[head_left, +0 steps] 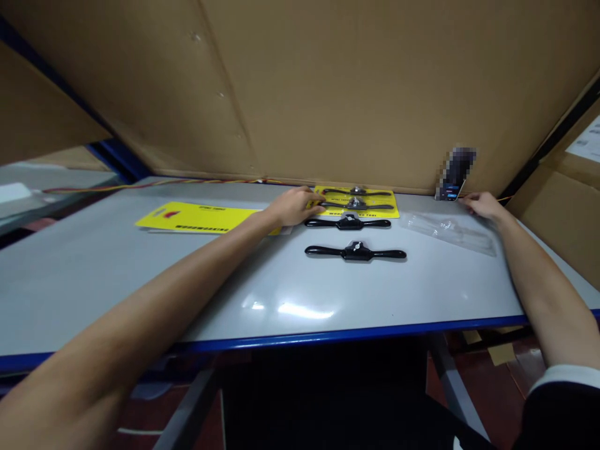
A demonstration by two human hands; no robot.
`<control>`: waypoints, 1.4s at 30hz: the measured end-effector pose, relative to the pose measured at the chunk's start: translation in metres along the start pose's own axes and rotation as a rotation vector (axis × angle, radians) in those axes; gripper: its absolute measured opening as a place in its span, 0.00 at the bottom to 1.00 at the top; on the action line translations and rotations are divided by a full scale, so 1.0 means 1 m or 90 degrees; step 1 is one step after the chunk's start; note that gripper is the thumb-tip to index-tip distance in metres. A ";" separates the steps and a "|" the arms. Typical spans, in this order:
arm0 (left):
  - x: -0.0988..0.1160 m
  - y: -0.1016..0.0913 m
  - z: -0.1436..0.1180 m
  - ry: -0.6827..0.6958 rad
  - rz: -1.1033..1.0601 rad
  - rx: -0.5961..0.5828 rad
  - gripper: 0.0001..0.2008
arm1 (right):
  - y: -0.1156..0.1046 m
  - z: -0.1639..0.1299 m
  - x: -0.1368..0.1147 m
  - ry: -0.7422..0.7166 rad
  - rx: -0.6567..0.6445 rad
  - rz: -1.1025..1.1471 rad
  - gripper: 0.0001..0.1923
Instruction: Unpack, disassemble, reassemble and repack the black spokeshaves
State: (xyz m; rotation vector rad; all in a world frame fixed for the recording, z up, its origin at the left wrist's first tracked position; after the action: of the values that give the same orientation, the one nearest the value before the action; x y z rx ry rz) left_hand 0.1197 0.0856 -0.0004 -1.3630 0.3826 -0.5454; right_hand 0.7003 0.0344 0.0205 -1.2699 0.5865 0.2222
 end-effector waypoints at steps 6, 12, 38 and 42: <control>0.000 -0.008 -0.001 0.051 -0.064 0.060 0.28 | 0.009 0.013 0.000 0.032 -0.012 0.083 0.07; -0.003 -0.006 -0.007 0.013 -0.065 0.070 0.29 | 0.022 0.024 -0.008 0.010 -0.011 0.163 0.09; -0.019 -0.014 -0.029 -0.416 -0.888 0.305 0.31 | -0.014 -0.014 -0.042 -0.062 0.230 -0.047 0.31; -0.013 -0.017 -0.026 -0.408 -0.979 0.292 0.15 | -0.015 -0.019 -0.067 -0.063 0.229 -0.059 0.39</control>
State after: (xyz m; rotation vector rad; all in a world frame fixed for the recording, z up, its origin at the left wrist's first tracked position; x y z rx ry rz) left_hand 0.0924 0.0698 0.0105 -1.0792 -1.3687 -1.2513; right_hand 0.6461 0.0227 0.0648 -0.9303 0.4579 0.0957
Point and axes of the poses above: each hand's wrist, its own z-axis towards the middle knuckle, its own y-axis out of the palm, x = y × z, the point moved 6 cm from there along z, towards the middle knuckle, and after that the axes turned 3 degrees about z, right-handed, at the moved point
